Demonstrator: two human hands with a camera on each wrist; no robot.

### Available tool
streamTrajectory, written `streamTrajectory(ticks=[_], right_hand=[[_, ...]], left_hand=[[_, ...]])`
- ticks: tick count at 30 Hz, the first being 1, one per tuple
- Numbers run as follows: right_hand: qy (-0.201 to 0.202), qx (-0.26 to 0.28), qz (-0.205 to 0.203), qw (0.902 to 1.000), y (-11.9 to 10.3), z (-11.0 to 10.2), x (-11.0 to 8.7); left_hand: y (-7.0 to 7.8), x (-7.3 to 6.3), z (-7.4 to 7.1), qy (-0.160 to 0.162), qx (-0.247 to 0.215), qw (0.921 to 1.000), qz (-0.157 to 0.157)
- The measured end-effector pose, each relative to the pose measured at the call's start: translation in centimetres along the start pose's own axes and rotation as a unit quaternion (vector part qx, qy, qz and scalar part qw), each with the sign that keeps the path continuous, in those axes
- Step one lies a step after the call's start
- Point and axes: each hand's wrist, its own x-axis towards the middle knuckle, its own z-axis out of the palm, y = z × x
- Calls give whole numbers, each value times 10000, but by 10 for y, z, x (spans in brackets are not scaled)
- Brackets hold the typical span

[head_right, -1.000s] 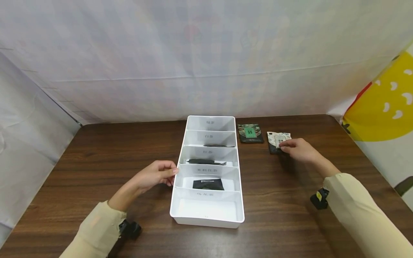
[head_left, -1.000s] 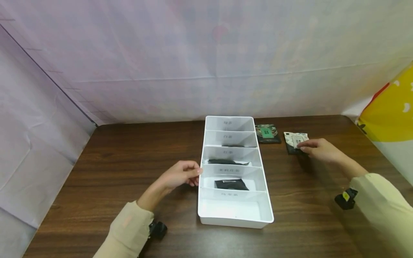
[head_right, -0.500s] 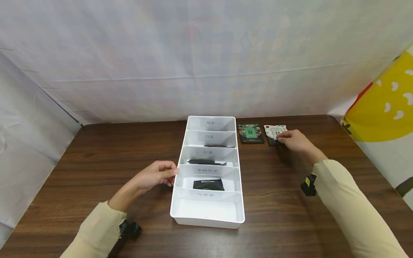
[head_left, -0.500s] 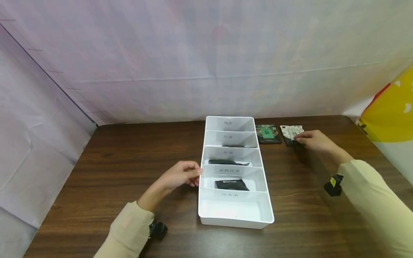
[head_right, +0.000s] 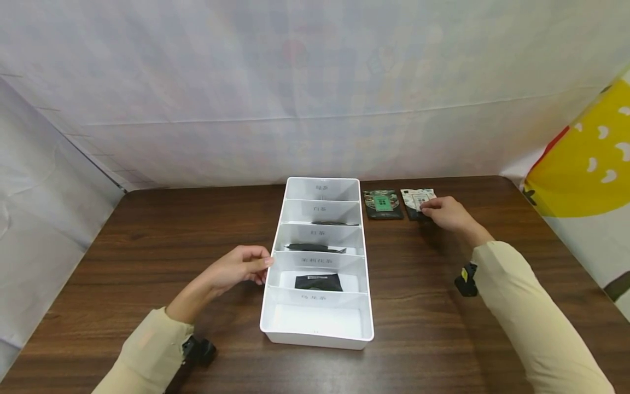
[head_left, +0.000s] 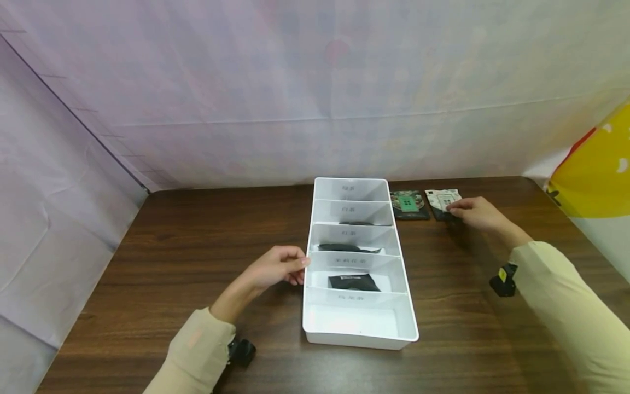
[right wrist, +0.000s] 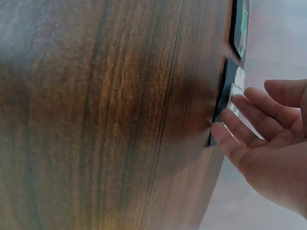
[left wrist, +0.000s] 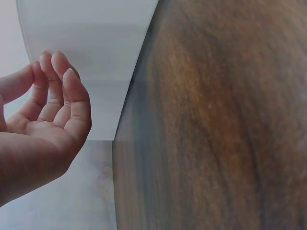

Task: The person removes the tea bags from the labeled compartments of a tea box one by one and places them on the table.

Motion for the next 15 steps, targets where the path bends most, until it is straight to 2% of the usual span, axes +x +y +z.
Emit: streamTrajectory(ticks=[7, 15], right_hand=[[-61, 47, 90, 9999, 1, 1, -1], [45, 97, 74, 9999, 0, -3, -3]], left_hand=[[0, 0, 0, -11, 8, 10000, 2], [0, 0, 0, -12, -47, 10000, 8]])
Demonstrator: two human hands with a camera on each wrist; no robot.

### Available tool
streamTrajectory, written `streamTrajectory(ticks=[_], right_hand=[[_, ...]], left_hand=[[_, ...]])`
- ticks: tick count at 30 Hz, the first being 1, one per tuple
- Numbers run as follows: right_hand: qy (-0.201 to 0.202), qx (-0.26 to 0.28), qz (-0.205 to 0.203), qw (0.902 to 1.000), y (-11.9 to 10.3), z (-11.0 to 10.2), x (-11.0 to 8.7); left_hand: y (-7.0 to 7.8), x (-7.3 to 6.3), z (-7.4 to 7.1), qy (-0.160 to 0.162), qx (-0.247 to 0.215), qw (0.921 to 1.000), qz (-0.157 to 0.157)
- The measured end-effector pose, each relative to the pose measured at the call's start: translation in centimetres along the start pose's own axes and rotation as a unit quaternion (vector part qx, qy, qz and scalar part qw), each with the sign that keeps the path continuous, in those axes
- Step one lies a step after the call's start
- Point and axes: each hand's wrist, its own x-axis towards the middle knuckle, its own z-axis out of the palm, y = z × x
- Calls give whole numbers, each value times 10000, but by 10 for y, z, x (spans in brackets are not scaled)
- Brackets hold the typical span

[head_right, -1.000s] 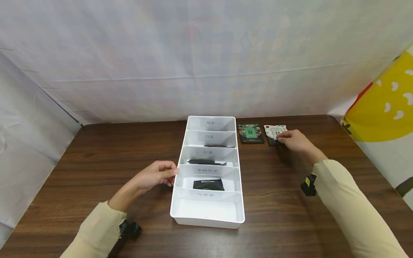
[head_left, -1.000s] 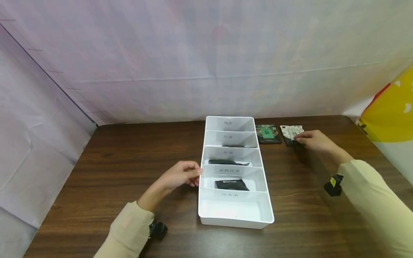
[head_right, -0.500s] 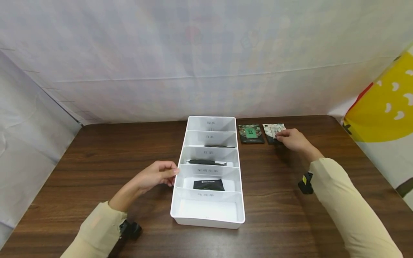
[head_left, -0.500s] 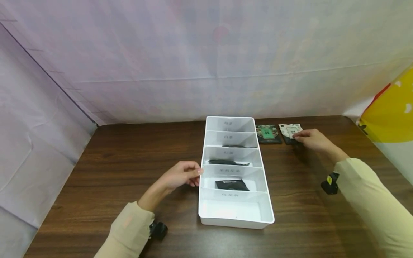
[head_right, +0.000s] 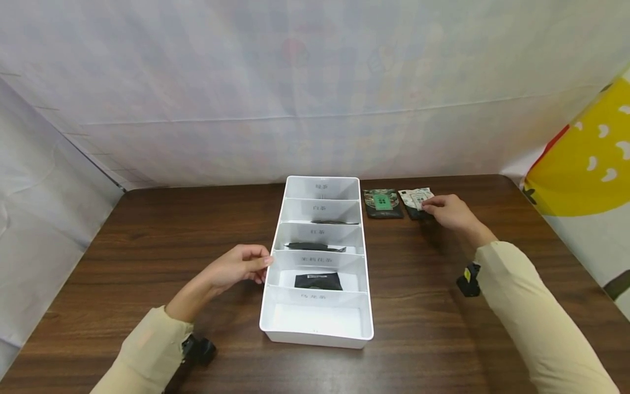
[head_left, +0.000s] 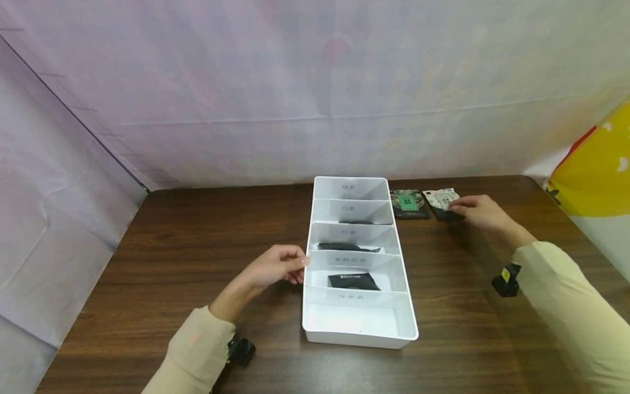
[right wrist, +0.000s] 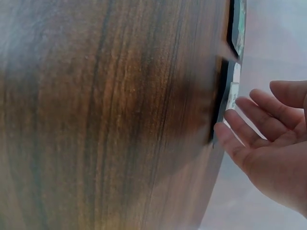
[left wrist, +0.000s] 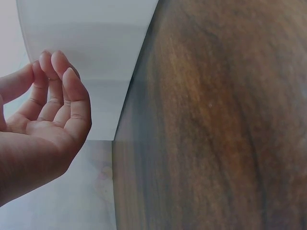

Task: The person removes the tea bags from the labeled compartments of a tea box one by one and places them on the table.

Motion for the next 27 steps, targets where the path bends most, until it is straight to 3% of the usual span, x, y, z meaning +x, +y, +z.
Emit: streamTrajectory(ticks=[13, 18, 27], right_hand=[[-189, 472, 128, 9986, -8, -8, -5], [-136, 726, -26, 9973, -24, -15, -10], [62, 466, -248, 9986, -59, -27, -22]], left_hand=[[0, -1, -1, -70, -53, 9999, 69], [1, 0, -1, -52, -44, 10000, 36], [1, -1, -1, -70, -48, 10000, 9]])
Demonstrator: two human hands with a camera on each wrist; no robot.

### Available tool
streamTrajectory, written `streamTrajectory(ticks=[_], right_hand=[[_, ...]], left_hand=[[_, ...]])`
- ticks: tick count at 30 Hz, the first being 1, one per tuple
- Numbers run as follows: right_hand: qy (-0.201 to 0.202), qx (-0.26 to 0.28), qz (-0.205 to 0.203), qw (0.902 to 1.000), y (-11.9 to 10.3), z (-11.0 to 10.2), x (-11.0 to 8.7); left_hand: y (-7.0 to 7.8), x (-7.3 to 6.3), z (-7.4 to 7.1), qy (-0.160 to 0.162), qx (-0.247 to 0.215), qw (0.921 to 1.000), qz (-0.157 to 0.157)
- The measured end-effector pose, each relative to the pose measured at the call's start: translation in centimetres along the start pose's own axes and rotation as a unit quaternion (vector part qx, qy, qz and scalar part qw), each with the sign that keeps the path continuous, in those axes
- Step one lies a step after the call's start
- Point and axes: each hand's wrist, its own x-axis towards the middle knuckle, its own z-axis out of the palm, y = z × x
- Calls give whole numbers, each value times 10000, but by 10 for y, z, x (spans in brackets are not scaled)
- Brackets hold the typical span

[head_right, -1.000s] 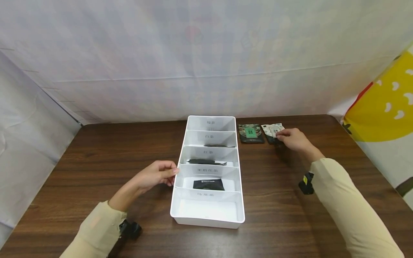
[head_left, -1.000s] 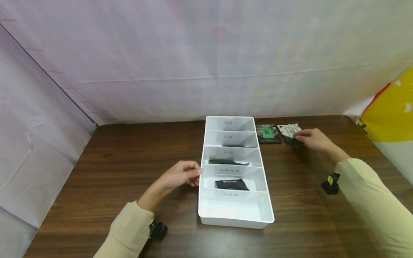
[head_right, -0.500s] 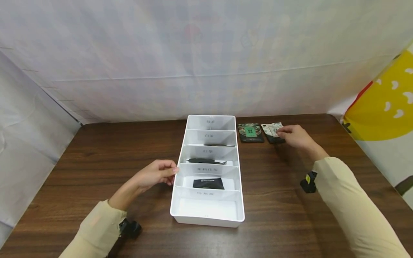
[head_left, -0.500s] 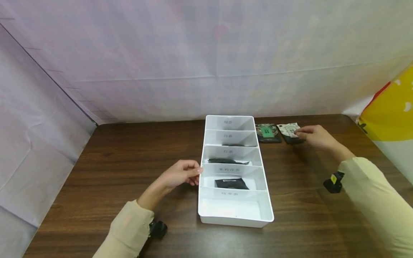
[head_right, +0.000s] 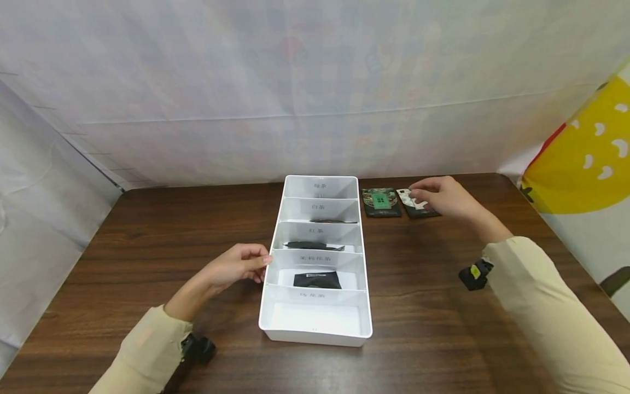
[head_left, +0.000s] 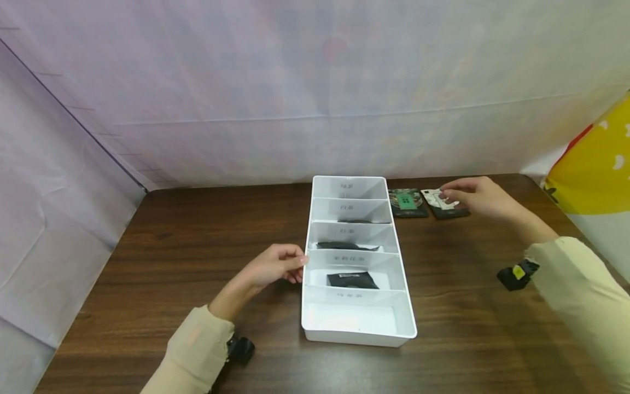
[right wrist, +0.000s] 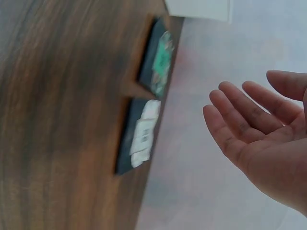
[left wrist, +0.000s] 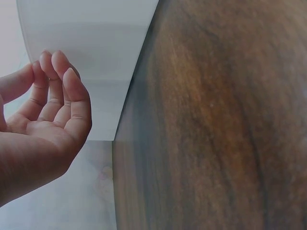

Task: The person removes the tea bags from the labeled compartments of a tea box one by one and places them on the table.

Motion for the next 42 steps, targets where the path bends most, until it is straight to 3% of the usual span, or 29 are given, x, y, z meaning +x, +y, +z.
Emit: streamTrajectory(ticks=[12, 20, 29, 34, 42], right_hand=[[-108, -375, -437, 9983, -42, 3, -18], [-417, -167, -1003, 9939, -62, 11, -30], [-346, -422, -1846, 9813, -79, 25, -40], [-480, -251, -2019, 9779, -86, 37, -48], [-1074, 88, -2459, 9633, -90, 56, -59]], left_hand=[[-1, 0, 0, 19, 70, 10000, -11], [-2, 1, 0, 43, 85, 9999, -35], [-2, 0, 0, 44, 93, 9999, -31], [-1, 0, 0, 34, 91, 10000, -13], [-1, 0, 0, 29, 124, 9999, -13]])
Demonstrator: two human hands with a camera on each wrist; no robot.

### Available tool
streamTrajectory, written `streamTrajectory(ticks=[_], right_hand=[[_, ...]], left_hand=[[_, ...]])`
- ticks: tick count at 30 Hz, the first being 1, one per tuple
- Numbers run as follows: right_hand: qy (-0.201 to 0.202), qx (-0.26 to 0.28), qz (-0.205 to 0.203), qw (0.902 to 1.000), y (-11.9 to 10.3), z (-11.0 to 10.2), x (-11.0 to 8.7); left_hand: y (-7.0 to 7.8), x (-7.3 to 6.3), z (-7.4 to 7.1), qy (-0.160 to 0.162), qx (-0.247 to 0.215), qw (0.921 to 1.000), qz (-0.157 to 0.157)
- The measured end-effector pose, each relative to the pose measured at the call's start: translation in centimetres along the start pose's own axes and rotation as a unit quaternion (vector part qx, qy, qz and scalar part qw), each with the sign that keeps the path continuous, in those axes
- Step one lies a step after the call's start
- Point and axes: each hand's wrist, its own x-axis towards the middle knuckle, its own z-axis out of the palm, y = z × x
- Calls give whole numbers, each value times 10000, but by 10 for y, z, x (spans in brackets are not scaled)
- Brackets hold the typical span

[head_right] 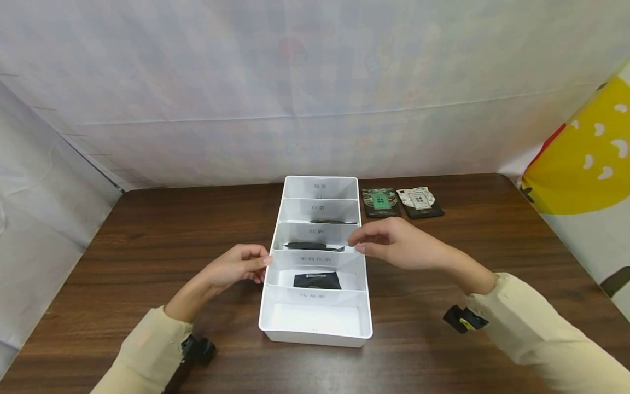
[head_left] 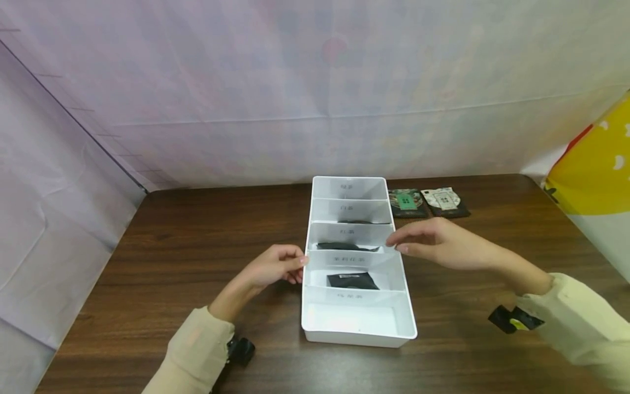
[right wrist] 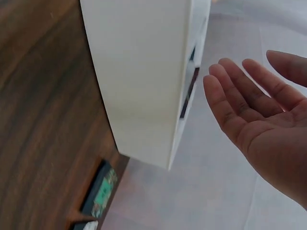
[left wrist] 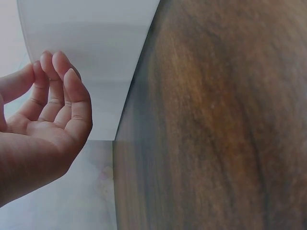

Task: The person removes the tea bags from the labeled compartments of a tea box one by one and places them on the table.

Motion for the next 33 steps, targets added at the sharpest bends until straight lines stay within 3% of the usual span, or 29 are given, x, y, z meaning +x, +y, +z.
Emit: streamTrajectory(ticks=[11, 18, 23, 33], right_hand=[[-590, 678, -842, 9924, -10, 29, 1], [-861, 1033, -1020, 9856, -8, 41, 4], [-939, 894, -1200, 9843, -7, 48, 5], [-1170, 384, -950, 9878, -8, 50, 5]], left_hand=[[-1, 0, 0, -49, -100, 9999, 95], [0, 0, 0, -66, -116, 9999, 90], [1, 0, 0, -56, -97, 9999, 57], [0, 1, -1, -37, -69, 10000, -17]])
